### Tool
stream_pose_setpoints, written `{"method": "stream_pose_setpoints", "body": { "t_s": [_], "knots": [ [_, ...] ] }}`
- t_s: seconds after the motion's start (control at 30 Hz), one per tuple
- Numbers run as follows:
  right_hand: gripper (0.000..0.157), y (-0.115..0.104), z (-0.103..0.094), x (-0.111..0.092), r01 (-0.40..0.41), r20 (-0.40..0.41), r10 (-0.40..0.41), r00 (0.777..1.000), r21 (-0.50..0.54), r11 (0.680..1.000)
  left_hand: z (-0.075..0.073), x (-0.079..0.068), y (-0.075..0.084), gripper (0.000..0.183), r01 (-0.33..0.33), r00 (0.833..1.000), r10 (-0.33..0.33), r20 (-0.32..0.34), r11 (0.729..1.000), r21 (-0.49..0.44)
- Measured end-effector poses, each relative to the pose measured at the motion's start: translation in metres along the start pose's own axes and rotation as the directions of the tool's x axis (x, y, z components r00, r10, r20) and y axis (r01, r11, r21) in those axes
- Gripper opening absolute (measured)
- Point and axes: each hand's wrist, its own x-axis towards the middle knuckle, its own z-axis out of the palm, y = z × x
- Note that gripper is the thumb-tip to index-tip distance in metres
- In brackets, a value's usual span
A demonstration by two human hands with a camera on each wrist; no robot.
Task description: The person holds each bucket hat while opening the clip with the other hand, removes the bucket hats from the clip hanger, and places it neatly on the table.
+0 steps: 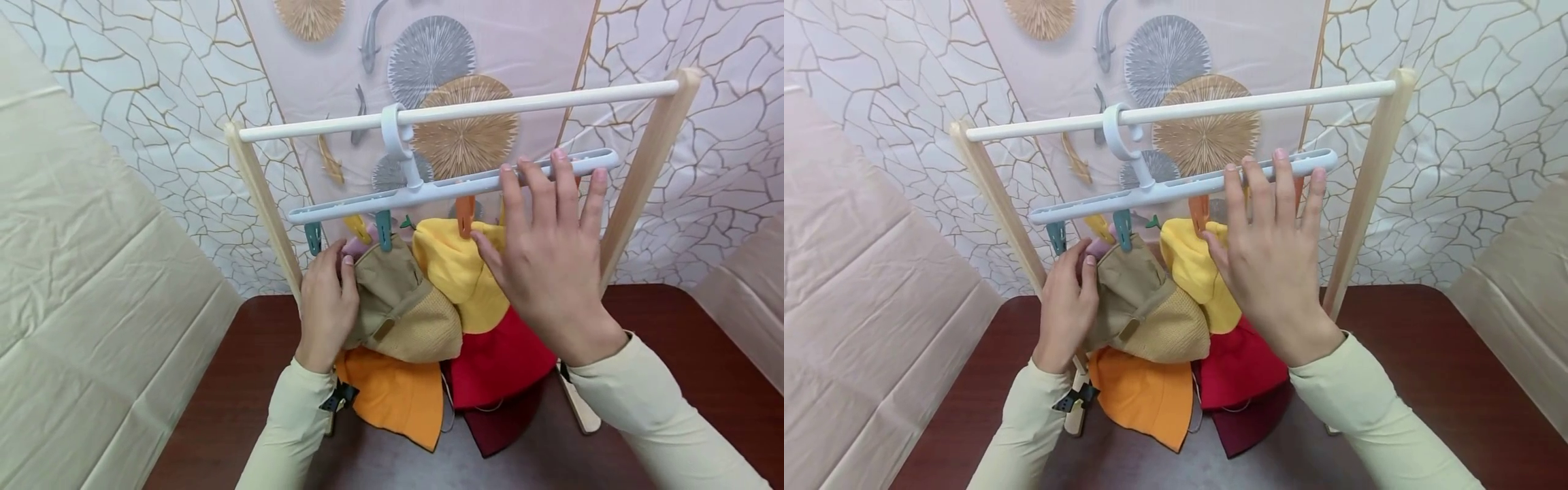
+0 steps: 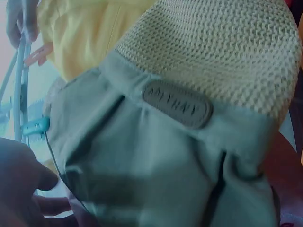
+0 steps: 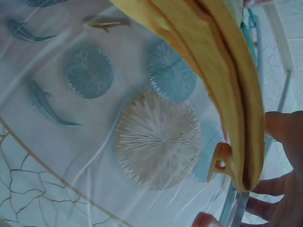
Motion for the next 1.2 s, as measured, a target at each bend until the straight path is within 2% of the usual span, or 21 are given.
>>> {"method": "stream_pose_setpoints", "body": {
  "t_s": [0.17,0.47,0.63,0.83,1.0,1.2],
  "knots": [
    [0.084,0.009,0.005,-0.003,-0.028,0.02,0.028,0.999,0.031,0.999,-0.002,0.002,-0.005,0.031,0.019,1.0,-0.019,0.004,1.0,-0.003],
    [0.076,0.029,0.017,-0.012,-0.061,0.02,0.06,0.998,0.073,0.995,-0.003,0.007,0.0,0.027,-0.002,1.0,0.002,-0.003,1.0,-0.01],
    [0.073,0.043,0.023,-0.016,-0.069,0.019,0.068,0.997,0.06,0.996,-0.003,0.009,-0.001,0.025,-0.032,0.999,0.034,0.032,0.999,-0.036],
    [0.071,0.054,0.032,-0.018,-0.075,-0.029,0.077,0.997,0.071,0.995,-0.002,0.008,-0.002,0.035,-0.088,0.991,0.093,0.098,0.995,-0.051],
    [0.075,0.059,0.044,-0.017,-0.064,-0.044,0.07,0.997,0.125,0.99,-0.005,0.002,-0.001,0.049,-0.071,0.988,0.075,0.133,0.997,-0.037],
    [0.078,0.067,0.053,-0.016,-0.054,-0.039,0.059,0.997,0.125,0.991,-0.012,0.0,-0.002,0.051,-0.059,0.99,0.067,0.125,0.996,-0.067]
  ]
}}
